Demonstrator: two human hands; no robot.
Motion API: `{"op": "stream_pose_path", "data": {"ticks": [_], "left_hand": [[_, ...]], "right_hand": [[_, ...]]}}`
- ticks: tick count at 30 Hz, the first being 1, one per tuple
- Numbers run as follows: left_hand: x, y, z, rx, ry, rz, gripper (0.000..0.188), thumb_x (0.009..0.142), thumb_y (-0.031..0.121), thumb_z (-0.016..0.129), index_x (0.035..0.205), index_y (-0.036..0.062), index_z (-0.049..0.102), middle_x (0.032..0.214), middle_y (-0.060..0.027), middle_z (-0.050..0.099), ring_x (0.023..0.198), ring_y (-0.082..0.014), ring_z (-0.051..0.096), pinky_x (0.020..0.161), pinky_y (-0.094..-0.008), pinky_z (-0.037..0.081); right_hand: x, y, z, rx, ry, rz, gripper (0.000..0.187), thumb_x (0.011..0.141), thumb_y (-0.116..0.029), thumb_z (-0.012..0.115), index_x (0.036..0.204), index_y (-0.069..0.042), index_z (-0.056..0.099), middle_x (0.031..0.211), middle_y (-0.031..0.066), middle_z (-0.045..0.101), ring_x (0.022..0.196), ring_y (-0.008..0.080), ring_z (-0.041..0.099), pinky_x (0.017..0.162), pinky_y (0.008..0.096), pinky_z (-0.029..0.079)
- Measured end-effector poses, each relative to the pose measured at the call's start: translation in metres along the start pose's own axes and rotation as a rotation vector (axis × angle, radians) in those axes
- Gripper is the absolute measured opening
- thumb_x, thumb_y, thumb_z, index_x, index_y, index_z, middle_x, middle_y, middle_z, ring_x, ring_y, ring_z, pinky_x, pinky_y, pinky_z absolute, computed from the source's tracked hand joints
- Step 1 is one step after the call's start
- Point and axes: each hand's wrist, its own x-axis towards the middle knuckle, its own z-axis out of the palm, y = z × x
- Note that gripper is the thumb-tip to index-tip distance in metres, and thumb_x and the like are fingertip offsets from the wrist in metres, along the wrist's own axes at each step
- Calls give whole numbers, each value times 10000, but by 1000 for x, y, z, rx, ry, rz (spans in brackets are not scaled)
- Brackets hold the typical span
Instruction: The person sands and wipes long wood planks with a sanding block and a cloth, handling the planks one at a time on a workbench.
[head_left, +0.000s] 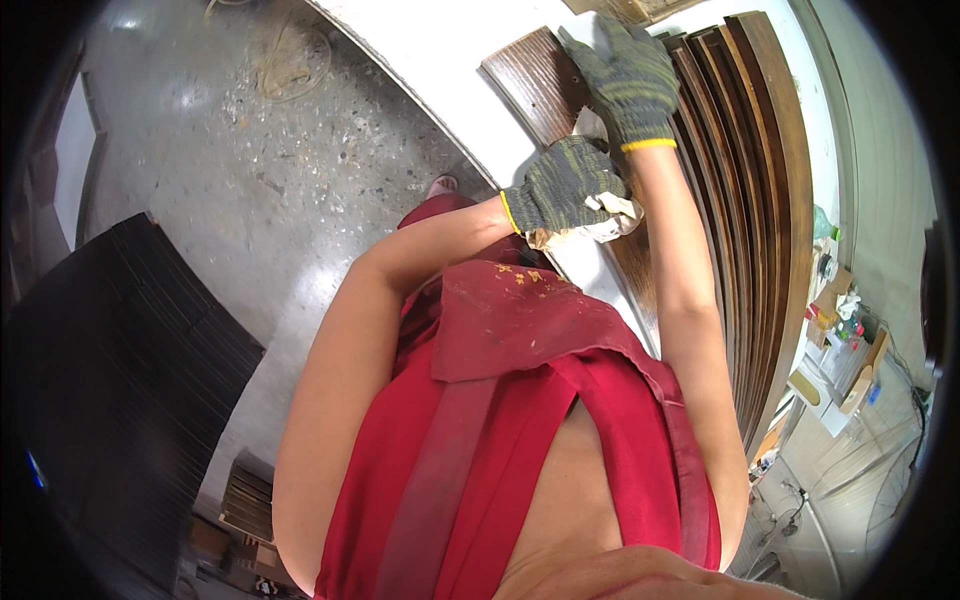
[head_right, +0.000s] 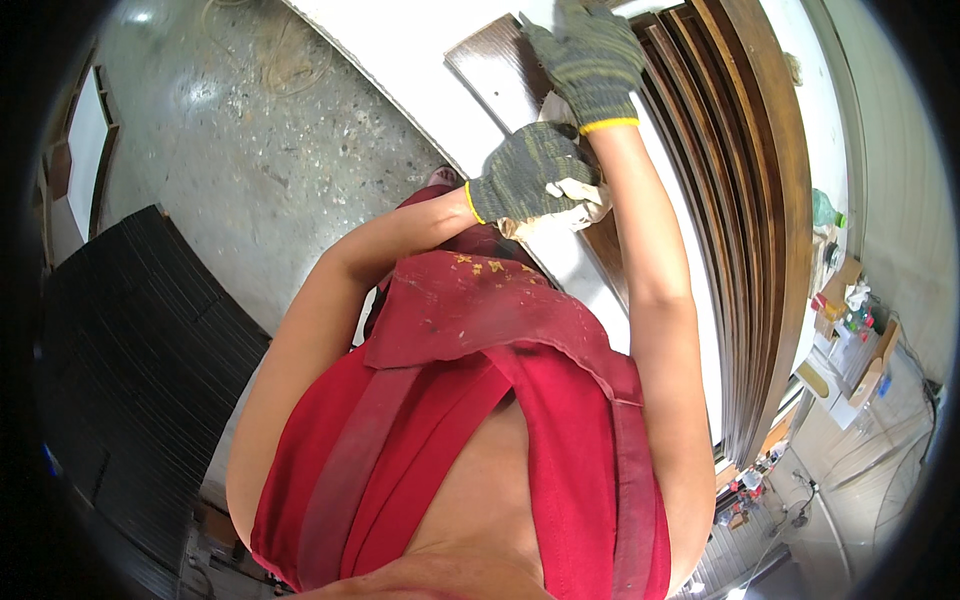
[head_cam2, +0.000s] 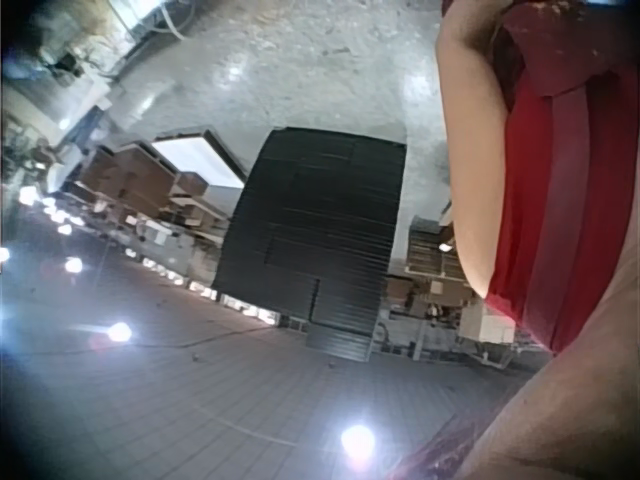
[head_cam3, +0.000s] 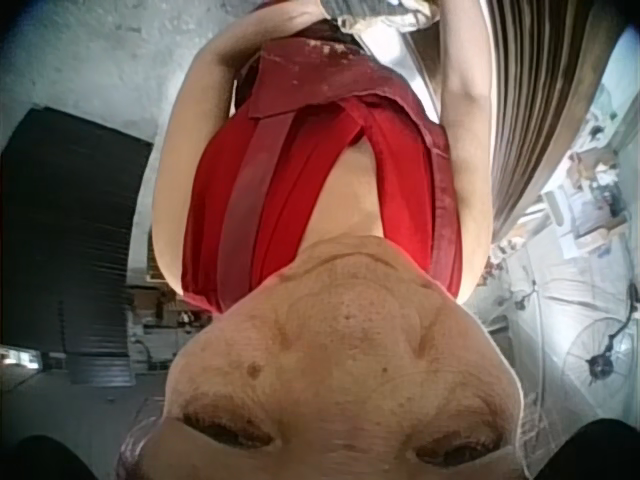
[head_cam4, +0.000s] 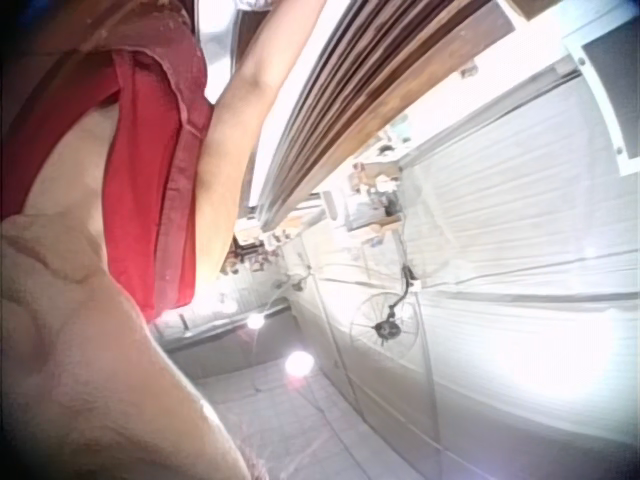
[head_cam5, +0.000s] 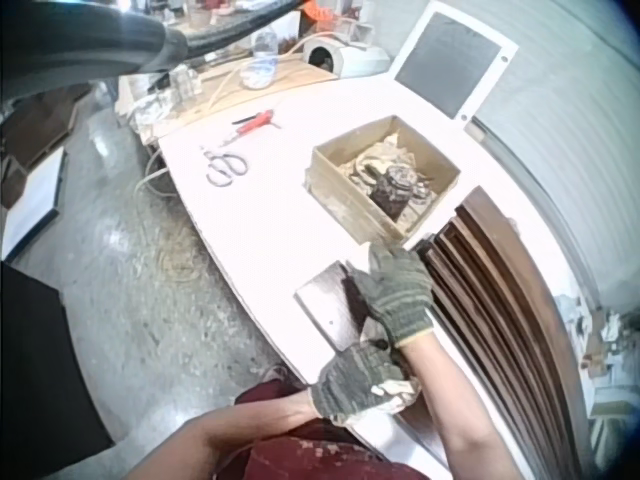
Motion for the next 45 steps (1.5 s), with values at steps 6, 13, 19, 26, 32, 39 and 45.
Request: {"op": "stream_pose_path", "data": {"ticks": [6,13,19,26,32,39,45], "left_hand": [[-17,42,-71,-246,518,-119,300,877,292,692,1004,20,694,892,-93,690,849,-232,662,775,-328,523],[0,-9,-167,649,154,-234,199,809,210,742,971,94,740,941,-76,714,907,-257,660,828,-379,511],[46,-50,-179,618,-6,-474,312,872,338,691,1035,71,705,1012,-116,695,944,-277,663,828,-356,517],[85,-128,-163,452,294,-574,426,785,313,802,1070,21,681,996,-188,707,920,-321,670,830,-392,528],[53,-106,-165,222,353,-464,338,812,211,787,1067,21,671,937,-146,695,889,-252,658,820,-358,528],[12,-60,-199,435,-8,-444,248,809,254,754,977,75,718,977,-88,700,895,-234,672,816,-338,530],[2,-18,-253,521,-95,-666,140,888,201,679,999,132,728,950,-69,710,917,-187,663,788,-336,556]], "right_hand": [[-131,18,-52,870,149,591,469,877,-183,744,1305,-50,605,1198,104,661,1043,159,626,776,249,529],[-236,13,-47,1063,207,950,515,915,-207,695,1365,-17,531,1267,126,594,1151,225,582,1002,354,469],[-243,22,-39,963,189,901,533,843,-179,775,1316,-23,586,1179,116,627,1091,226,603,960,348,477],[-242,22,-41,975,188,873,531,844,-189,772,1321,-50,586,1174,103,631,1085,227,606,957,353,483],[-242,24,-41,927,157,861,535,845,-197,769,1327,-57,584,1194,118,629,1104,239,603,970,366,481],[-241,24,-43,921,155,839,547,844,-225,771,1327,-55,580,1210,124,621,1097,244,606,959,376,492],[-240,25,-45,800,151,816,529,843,-229,770,1311,-57,593,1167,130,632,1081,243,610,937,363,496]]}}
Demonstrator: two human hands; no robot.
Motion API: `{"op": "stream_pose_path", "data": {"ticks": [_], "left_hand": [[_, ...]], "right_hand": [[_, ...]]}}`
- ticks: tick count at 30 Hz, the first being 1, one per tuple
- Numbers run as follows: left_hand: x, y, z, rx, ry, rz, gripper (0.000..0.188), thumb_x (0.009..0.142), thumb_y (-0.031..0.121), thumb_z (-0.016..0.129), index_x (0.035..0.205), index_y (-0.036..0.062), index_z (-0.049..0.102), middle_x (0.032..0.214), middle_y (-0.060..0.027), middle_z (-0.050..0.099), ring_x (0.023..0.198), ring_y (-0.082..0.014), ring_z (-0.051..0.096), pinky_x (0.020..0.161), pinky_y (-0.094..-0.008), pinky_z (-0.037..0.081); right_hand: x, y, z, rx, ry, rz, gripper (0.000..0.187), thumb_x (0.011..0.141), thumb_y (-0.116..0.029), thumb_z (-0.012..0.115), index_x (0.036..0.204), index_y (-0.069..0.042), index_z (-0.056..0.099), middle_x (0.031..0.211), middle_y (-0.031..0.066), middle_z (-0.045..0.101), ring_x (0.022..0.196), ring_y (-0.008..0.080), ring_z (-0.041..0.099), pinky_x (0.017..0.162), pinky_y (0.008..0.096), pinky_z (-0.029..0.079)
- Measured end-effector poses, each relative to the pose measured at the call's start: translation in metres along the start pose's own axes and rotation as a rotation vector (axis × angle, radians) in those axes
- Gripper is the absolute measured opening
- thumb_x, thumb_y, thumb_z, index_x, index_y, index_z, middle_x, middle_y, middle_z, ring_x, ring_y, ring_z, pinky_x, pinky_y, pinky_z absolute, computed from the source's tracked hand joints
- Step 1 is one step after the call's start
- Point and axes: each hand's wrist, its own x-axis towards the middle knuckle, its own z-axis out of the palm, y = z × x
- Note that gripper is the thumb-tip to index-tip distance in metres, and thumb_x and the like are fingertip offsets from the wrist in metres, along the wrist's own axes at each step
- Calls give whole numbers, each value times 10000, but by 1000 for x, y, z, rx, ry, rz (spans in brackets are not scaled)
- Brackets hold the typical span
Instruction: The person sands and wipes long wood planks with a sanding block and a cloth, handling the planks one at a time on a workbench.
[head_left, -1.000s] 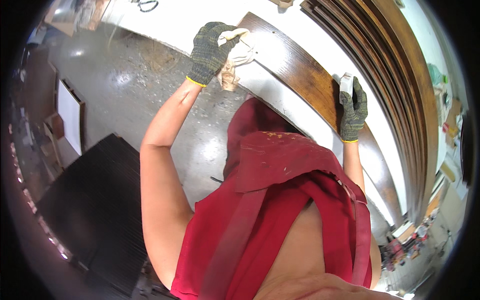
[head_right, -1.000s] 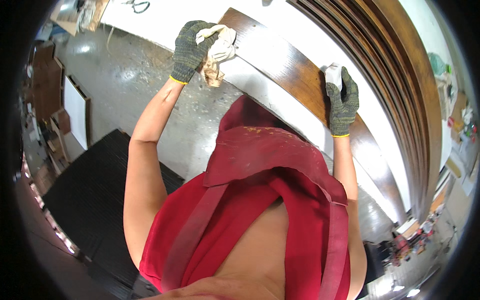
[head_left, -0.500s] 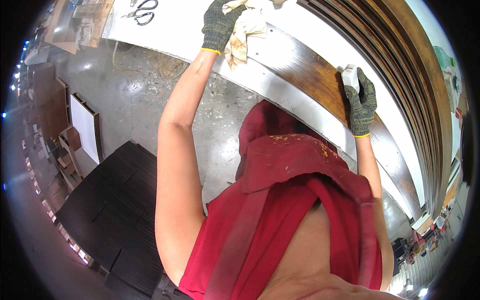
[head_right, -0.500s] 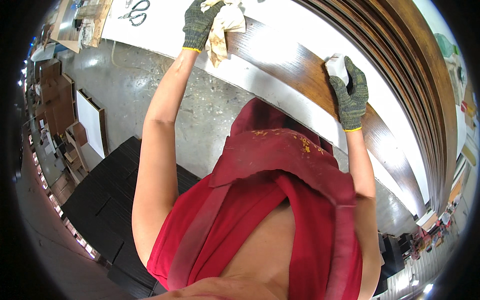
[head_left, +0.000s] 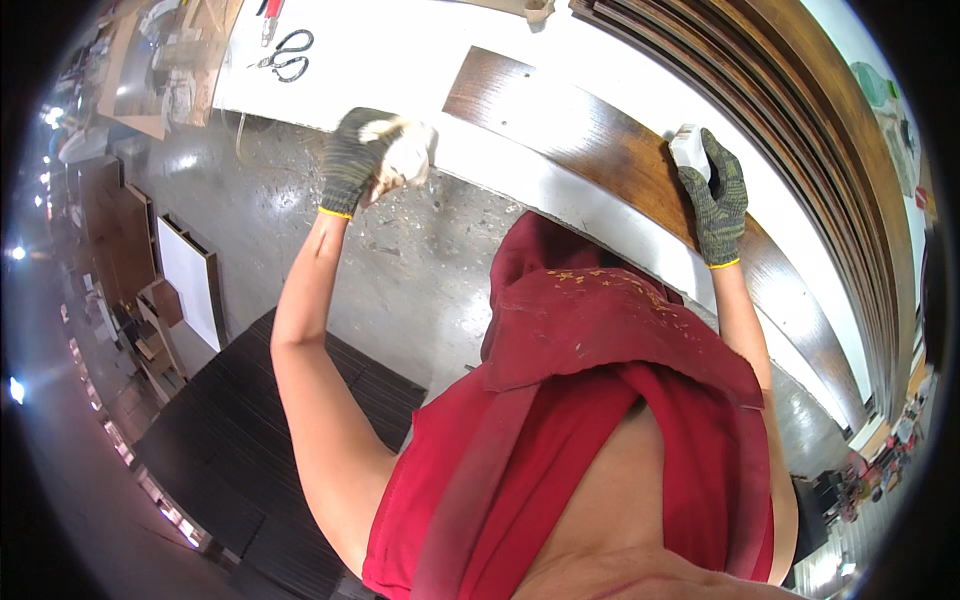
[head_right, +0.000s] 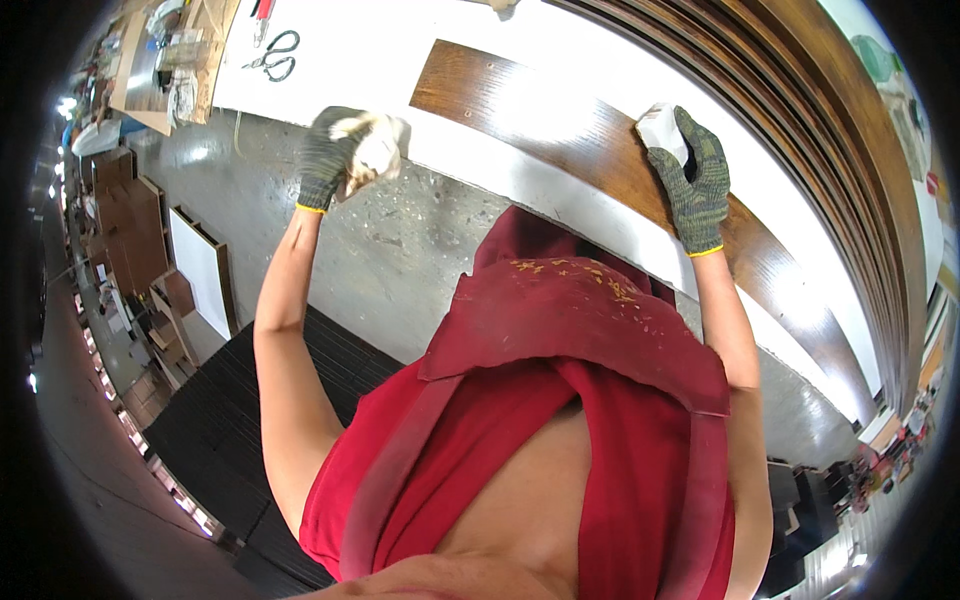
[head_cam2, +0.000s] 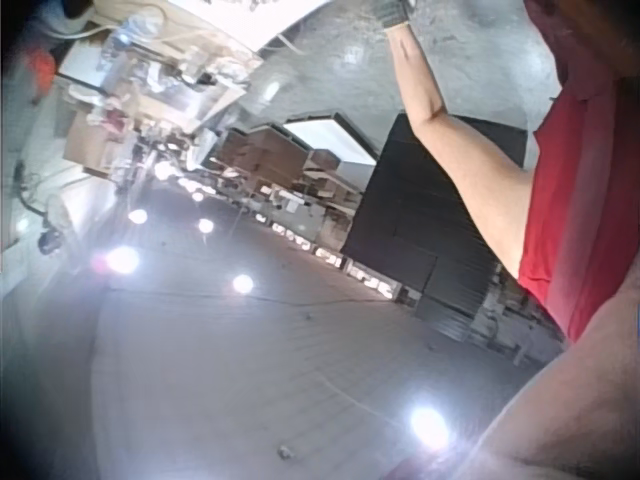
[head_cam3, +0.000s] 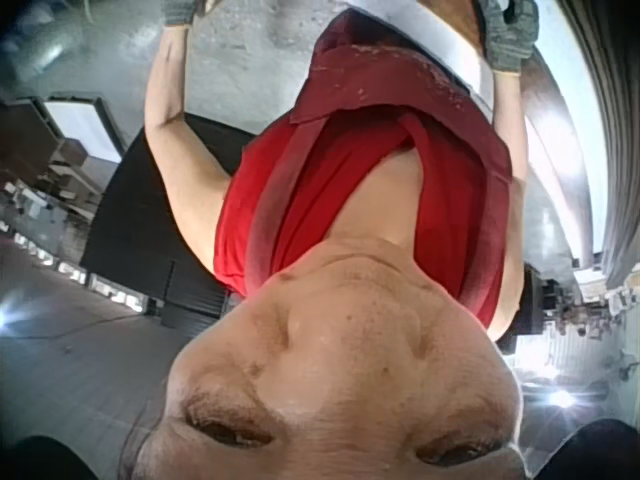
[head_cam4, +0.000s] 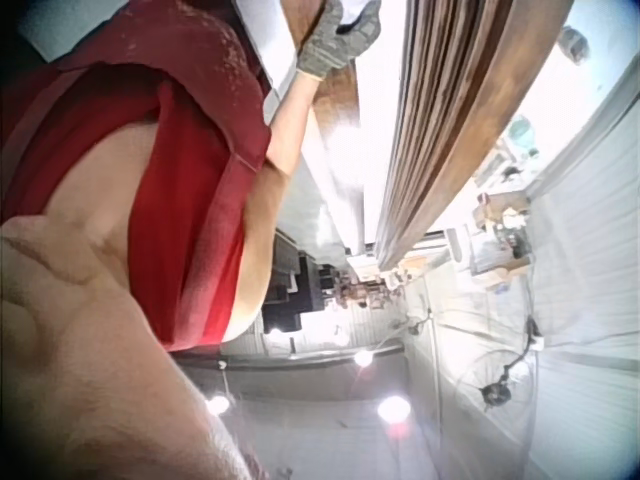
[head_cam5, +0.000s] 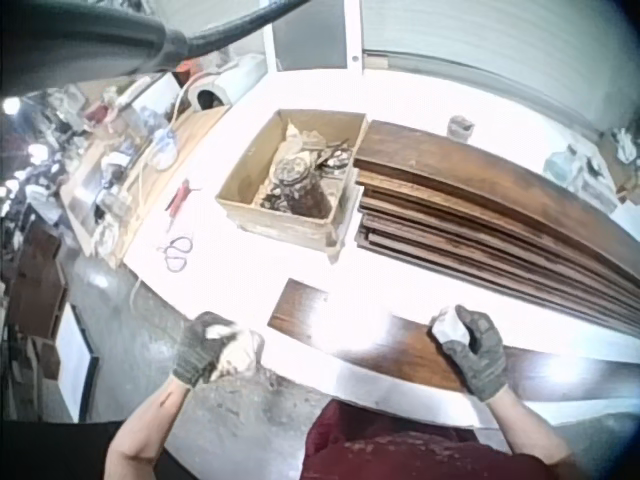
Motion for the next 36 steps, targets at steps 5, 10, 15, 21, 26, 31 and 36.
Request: {"op": "stream_pose_path", "data": {"ticks": [5,10,15,21,26,31,36], "left_hand": [[14,31,56,-161,218,92,328,899,185,698,1204,77,648,1316,-91,591,1121,-229,612,952,-322,508],[27,41,86,-159,170,289,407,858,157,739,1240,59,639,1268,-110,635,1154,-221,612,992,-311,488],[74,59,86,-119,127,300,345,884,219,644,1217,130,666,1249,-72,648,1148,-231,612,977,-333,488],[45,42,84,56,221,496,388,880,135,707,1259,80,643,1236,-92,667,1124,-178,633,965,-287,499],[4,31,65,-40,15,180,388,886,108,696,1270,100,641,1258,-69,660,1156,-186,624,993,-306,496],[53,54,68,-49,91,352,368,908,186,680,1262,92,641,1247,-76,668,1127,-193,640,949,-295,514],[61,44,82,-41,152,325,383,878,201,723,1236,84,657,1206,-73,687,1059,-172,663,908,-281,524]], "right_hand": [[0,-1,1,100,-7,58,539,831,-244,781,1306,-67,601,1166,132,635,1055,253,615,926,370,498],[3,0,0,38,5,14,542,821,-239,787,1303,-72,605,1167,140,639,1057,264,617,929,374,496],[2,0,-2,63,-28,19,534,820,-235,785,1297,-71,609,1173,138,642,1061,276,617,941,381,490],[1,1,0,6,-16,-2,546,822,-258,785,1303,-77,603,1181,134,641,1073,271,616,944,383,496],[3,0,-2,10,1,-31,533,826,-268,780,1296,-84,609,1180,129,642,1064,273,617,932,384,499],[2,0,-2,32,-25,5,527,823,-264,782,1288,-80,614,1179,126,644,1056,269,620,924,385,500],[2,1,0,12,16,-40,527,817,-248,787,1285,-76,617,1175,127,647,1040,260,624,910,373,507]]}}
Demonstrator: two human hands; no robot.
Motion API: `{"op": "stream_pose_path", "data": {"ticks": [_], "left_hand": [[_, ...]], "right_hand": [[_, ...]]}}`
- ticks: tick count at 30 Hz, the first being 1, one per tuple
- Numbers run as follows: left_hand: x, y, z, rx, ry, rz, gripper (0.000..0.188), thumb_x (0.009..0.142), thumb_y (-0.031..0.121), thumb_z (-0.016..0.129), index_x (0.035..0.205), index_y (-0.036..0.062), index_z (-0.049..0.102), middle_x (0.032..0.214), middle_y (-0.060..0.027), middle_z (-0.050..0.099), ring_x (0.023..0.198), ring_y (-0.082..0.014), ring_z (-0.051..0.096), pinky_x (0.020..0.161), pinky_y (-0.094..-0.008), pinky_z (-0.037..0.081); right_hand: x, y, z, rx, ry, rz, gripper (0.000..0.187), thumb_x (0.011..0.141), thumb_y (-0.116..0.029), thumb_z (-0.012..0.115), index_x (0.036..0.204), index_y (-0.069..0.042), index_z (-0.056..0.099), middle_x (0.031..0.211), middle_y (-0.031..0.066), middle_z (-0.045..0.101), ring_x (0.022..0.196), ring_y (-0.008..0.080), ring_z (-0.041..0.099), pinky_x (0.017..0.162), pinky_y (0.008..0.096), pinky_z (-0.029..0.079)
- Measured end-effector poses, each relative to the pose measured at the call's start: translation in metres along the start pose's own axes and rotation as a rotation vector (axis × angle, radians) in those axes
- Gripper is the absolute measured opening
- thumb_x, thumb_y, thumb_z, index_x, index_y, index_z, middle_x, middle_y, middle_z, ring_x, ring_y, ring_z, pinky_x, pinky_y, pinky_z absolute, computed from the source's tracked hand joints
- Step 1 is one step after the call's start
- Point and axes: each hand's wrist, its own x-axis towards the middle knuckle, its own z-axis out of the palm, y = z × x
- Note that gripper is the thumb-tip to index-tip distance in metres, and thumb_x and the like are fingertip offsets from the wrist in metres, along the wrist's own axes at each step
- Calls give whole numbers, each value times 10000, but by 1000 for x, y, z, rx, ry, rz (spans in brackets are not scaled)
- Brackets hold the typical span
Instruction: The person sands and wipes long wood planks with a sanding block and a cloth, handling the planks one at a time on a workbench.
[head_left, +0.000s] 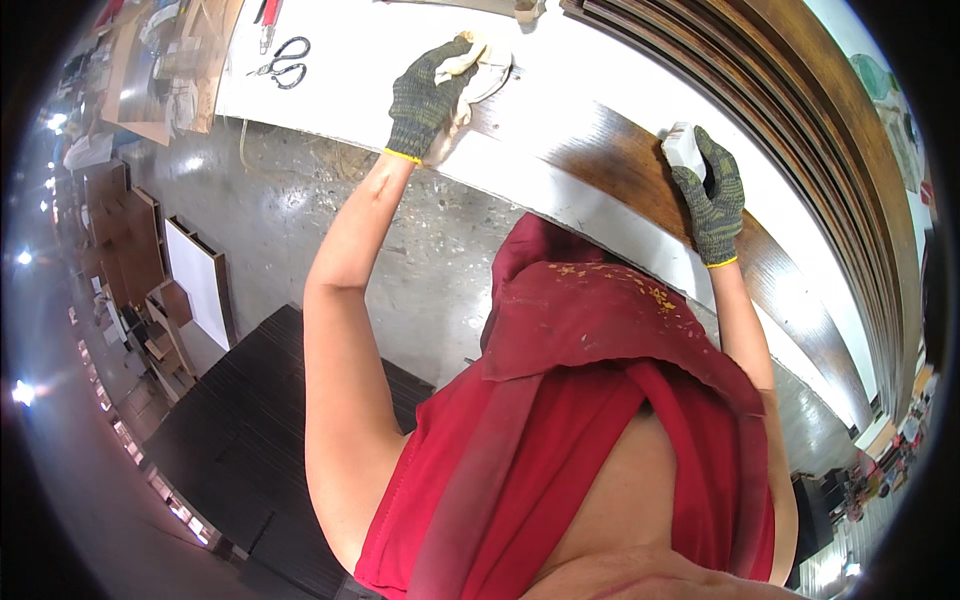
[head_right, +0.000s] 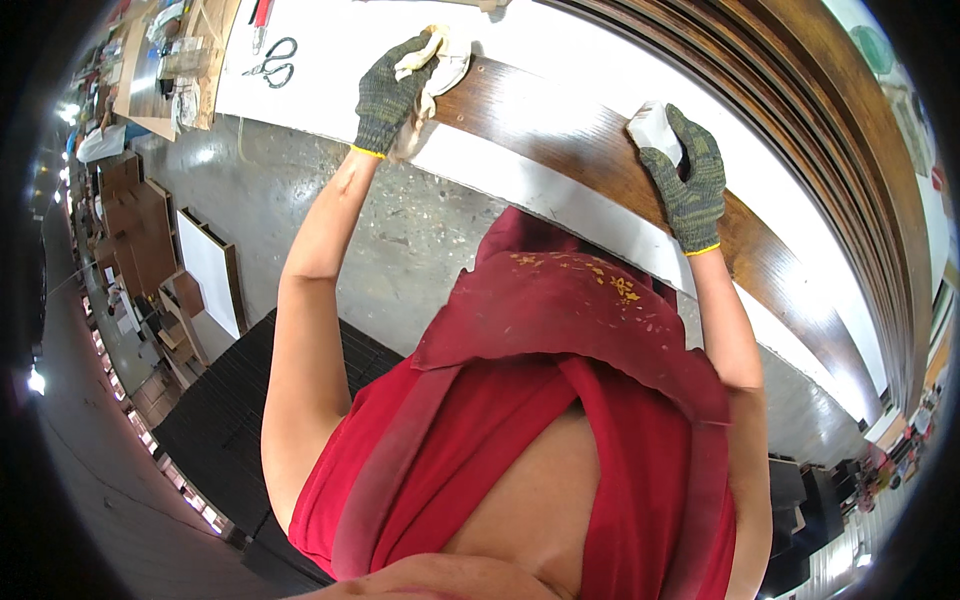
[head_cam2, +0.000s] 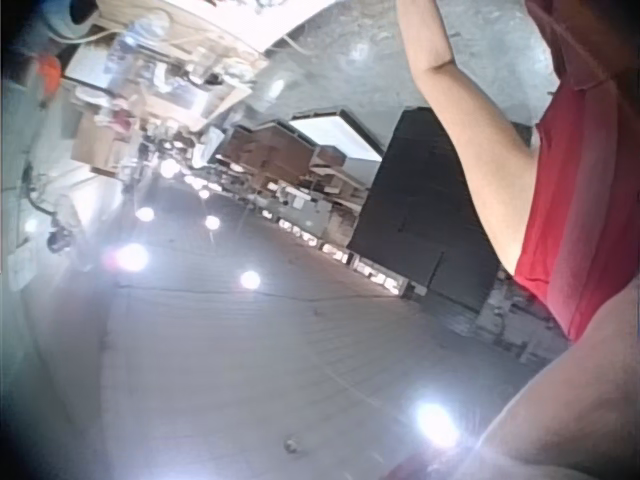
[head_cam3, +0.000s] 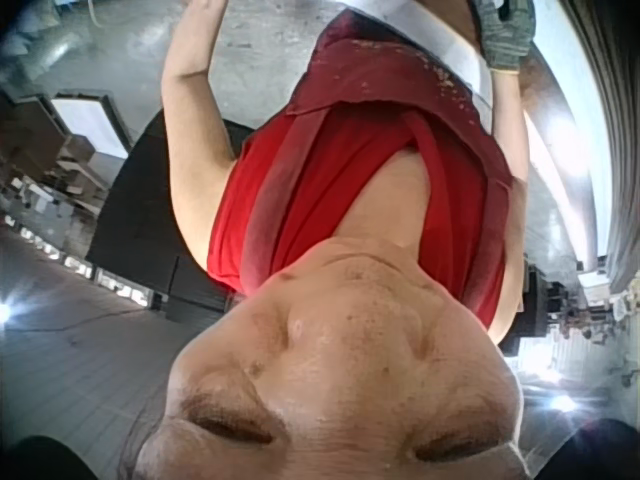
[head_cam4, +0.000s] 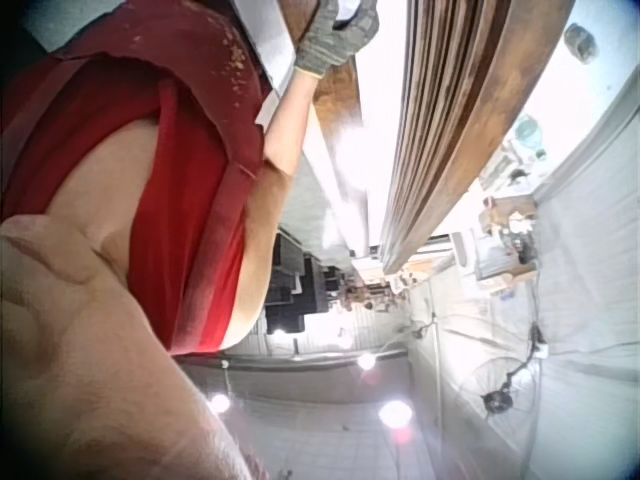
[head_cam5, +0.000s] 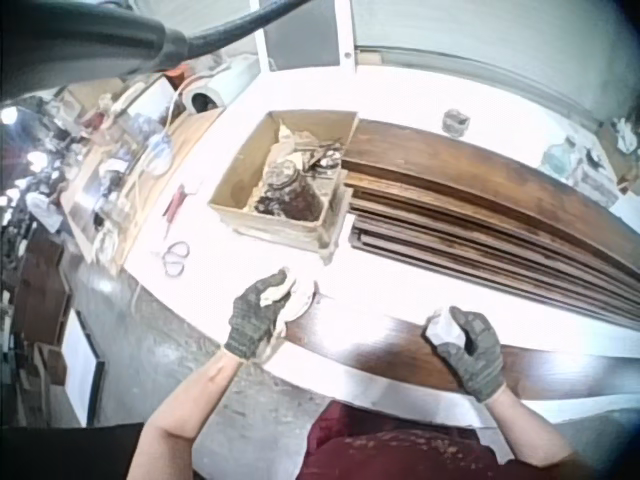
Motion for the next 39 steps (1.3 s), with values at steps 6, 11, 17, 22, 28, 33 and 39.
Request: {"op": "stream_pose_path", "data": {"ticks": [6,11,17,22,28,33,39], "left_hand": [[-84,6,-43,28,-139,-264,336,872,252,700,1200,181,687,1147,-60,702,1090,-215,647,959,-335,512],[-91,11,-101,73,-409,-648,299,922,265,685,1163,88,681,1072,-82,707,959,-157,659,838,-326,547],[-57,12,-32,-211,-123,-261,434,867,294,736,1224,64,647,1245,-121,656,1127,-237,630,949,-349,507],[-43,15,-25,-119,-103,-397,448,858,370,720,1195,80,671,1148,-127,694,1022,-243,672,899,-343,517],[15,11,-18,98,-145,-275,447,882,415,678,1147,56,685,1022,-141,725,922,-257,696,821,-345,531],[36,-1,4,84,-99,-139,423,885,422,662,1118,71,697,1016,-143,724,924,-296,691,823,-371,528],[7,-1,5,-30,12,-164,386,888,382,669,1160,109,694,1100,-120,711,1006,-282,683,873,-371,530]], "right_hand": [[-1,2,0,20,-24,44,530,813,-239,791,1284,-70,617,1173,137,647,1067,270,615,933,389,498],[-2,1,0,65,-15,62,522,827,-247,778,1292,-73,614,1178,140,643,1057,273,615,931,383,496],[0,-3,-1,28,-6,21,513,838,-244,765,1295,-72,608,1173,134,643,1055,271,619,934,378,493],[1,-2,-1,49,-24,36,520,832,-261,773,1291,-77,611,1191,131,644,1075,265,619,951,379,494],[0,-1,-1,8,-6,18,513,842,-253,765,1297,-77,609,1197,132,644,1077,261,622,943,371,499],[0,-3,-2,55,-31,59,512,844,-263,763,1296,-77,610,1214,139,640,1096,261,620,958,378,497],[-1,-4,-2,-12,-21,38,506,848,-271,759,1296,-88,613,1210,131,641,1094,262,621,966,380,491]]}}
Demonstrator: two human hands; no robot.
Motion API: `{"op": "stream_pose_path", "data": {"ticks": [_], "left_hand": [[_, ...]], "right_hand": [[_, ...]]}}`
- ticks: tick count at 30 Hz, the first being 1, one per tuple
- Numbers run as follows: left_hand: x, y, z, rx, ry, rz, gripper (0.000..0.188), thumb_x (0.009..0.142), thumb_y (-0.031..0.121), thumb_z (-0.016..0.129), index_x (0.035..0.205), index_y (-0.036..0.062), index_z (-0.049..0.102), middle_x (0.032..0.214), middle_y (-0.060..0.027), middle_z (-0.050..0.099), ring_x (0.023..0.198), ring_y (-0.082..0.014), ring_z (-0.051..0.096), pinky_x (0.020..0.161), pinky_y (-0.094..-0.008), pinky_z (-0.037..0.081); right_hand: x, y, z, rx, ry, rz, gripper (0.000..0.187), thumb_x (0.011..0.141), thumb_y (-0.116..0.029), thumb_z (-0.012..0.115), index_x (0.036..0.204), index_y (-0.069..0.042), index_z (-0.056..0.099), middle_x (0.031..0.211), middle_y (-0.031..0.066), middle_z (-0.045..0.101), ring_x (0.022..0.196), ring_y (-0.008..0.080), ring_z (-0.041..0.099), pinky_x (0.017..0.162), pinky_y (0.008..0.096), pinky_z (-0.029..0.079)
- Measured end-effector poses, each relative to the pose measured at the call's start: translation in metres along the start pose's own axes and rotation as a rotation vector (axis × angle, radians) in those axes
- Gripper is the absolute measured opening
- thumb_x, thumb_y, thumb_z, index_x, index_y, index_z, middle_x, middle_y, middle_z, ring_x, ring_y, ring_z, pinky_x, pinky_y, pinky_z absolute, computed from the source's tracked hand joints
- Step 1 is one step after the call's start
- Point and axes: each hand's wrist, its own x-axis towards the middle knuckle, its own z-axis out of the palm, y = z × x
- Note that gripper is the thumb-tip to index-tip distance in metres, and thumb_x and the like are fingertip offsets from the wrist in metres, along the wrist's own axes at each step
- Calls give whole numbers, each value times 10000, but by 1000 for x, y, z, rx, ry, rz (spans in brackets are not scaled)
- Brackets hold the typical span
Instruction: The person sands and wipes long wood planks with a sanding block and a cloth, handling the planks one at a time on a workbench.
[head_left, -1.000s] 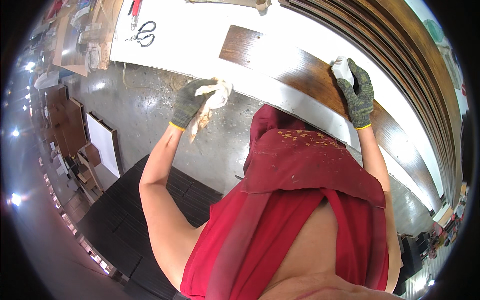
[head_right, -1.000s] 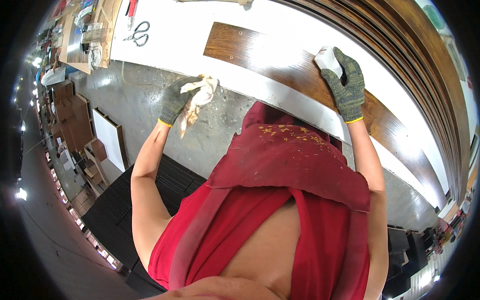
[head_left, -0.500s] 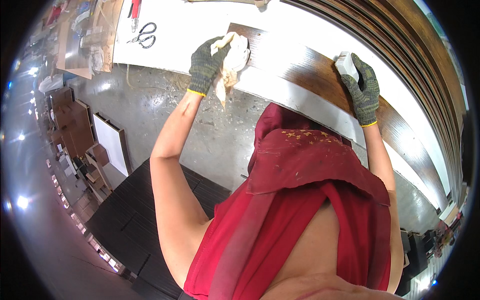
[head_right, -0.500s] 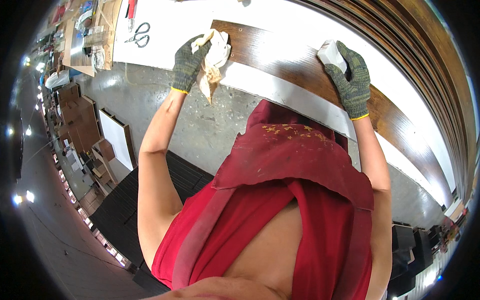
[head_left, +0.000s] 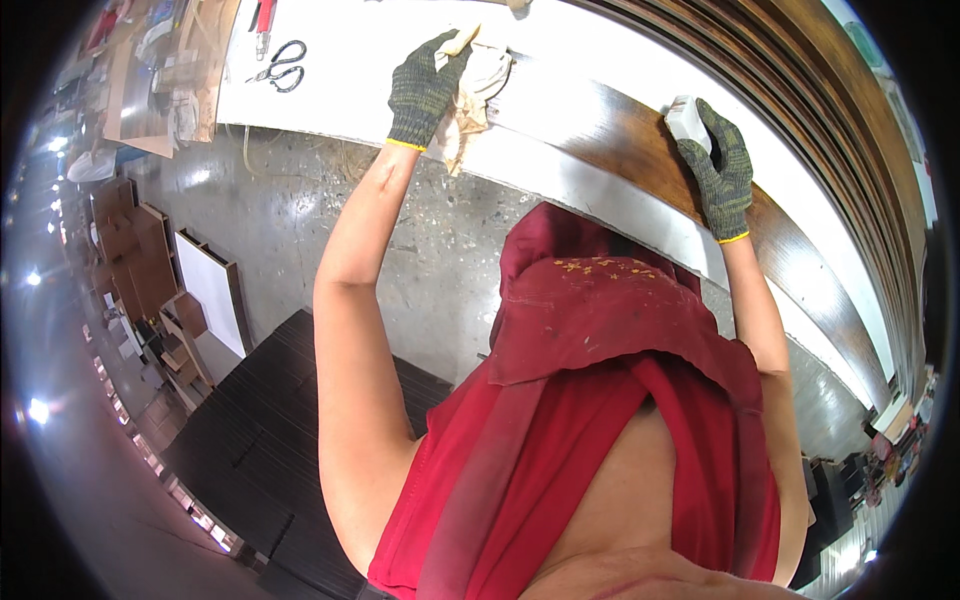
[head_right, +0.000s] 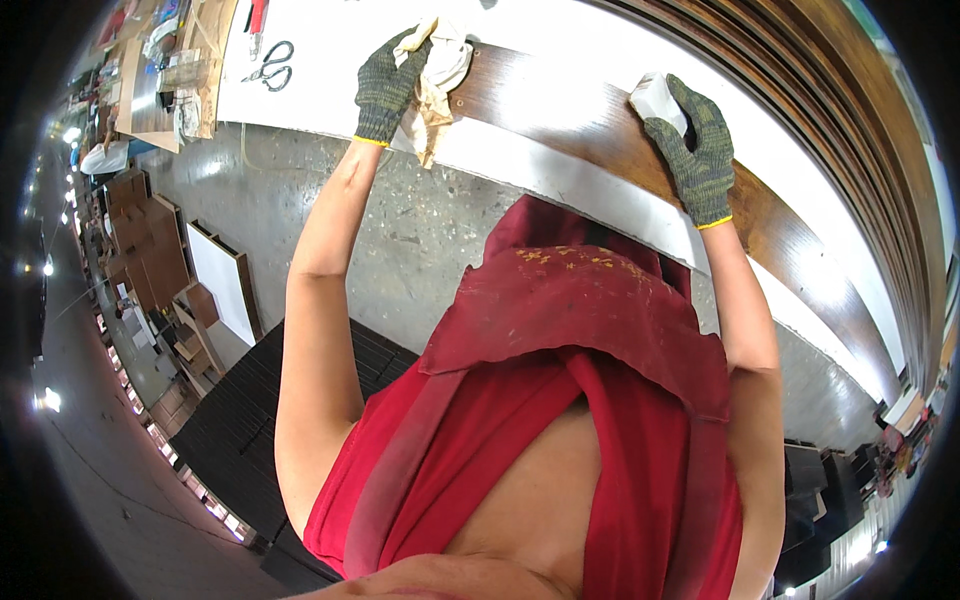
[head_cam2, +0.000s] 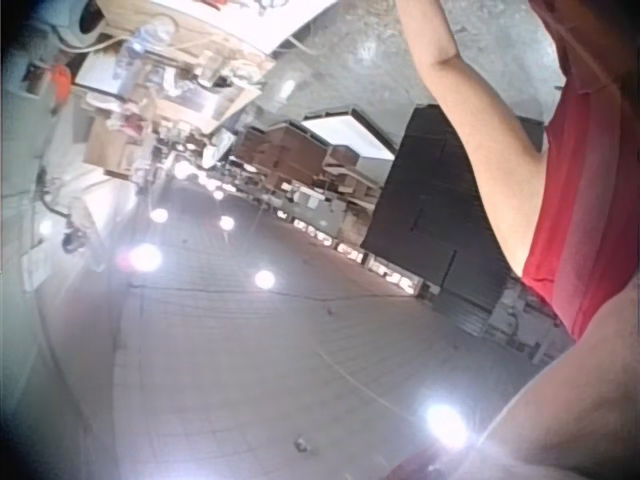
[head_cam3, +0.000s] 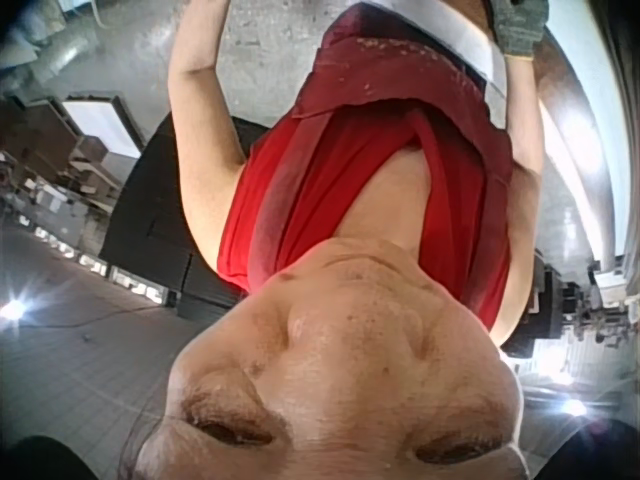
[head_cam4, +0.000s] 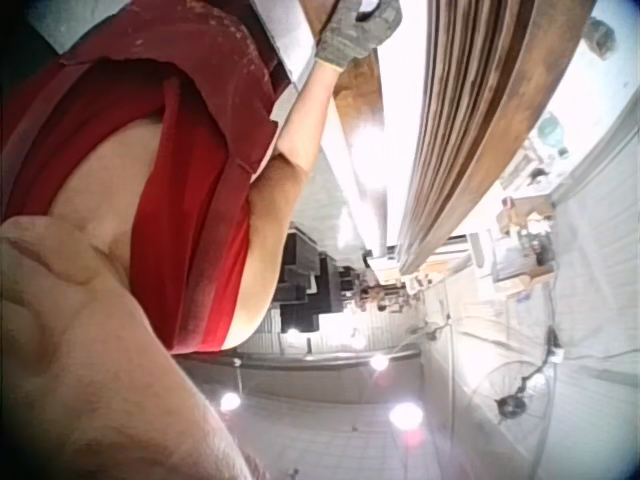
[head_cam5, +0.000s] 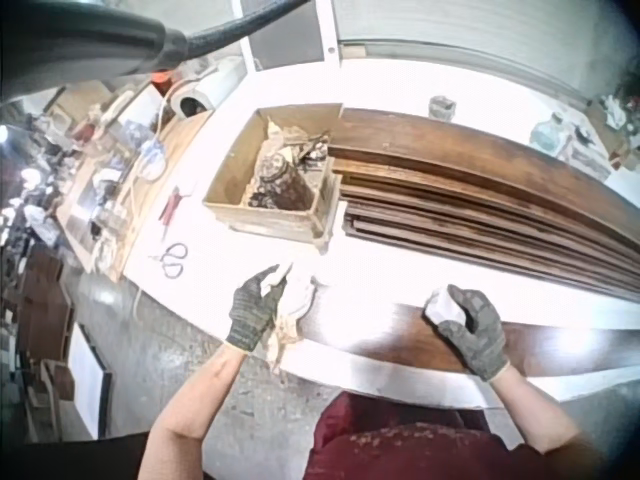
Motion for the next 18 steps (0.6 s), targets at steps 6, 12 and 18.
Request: {"op": "stream_pose_path", "data": {"ticks": [6,12,18], "left_hand": [[-38,-13,-17,-56,-59,-119,395,886,268,707,1227,74,656,1154,-109,702,1041,-228,672,912,-330,521],[-102,-18,-50,-110,-260,-351,386,909,234,696,1238,41,642,1173,-116,695,1044,-197,666,920,-311,516],[-86,-13,-72,-252,69,-297,389,919,365,665,1189,84,666,1067,-92,710,997,-200,666,816,-330,558]], "right_hand": [[0,3,0,9,2,-10,508,850,-282,755,1299,-91,612,1205,129,642,1095,263,618,965,382,491],[0,3,1,40,-7,-2,515,855,-290,751,1307,-90,605,1212,128,639,1104,256,614,973,380,489],[0,2,2,60,-14,42,498,867,-273,739,1309,-88,603,1211,125,637,1111,250,611,977,376,487]]}}
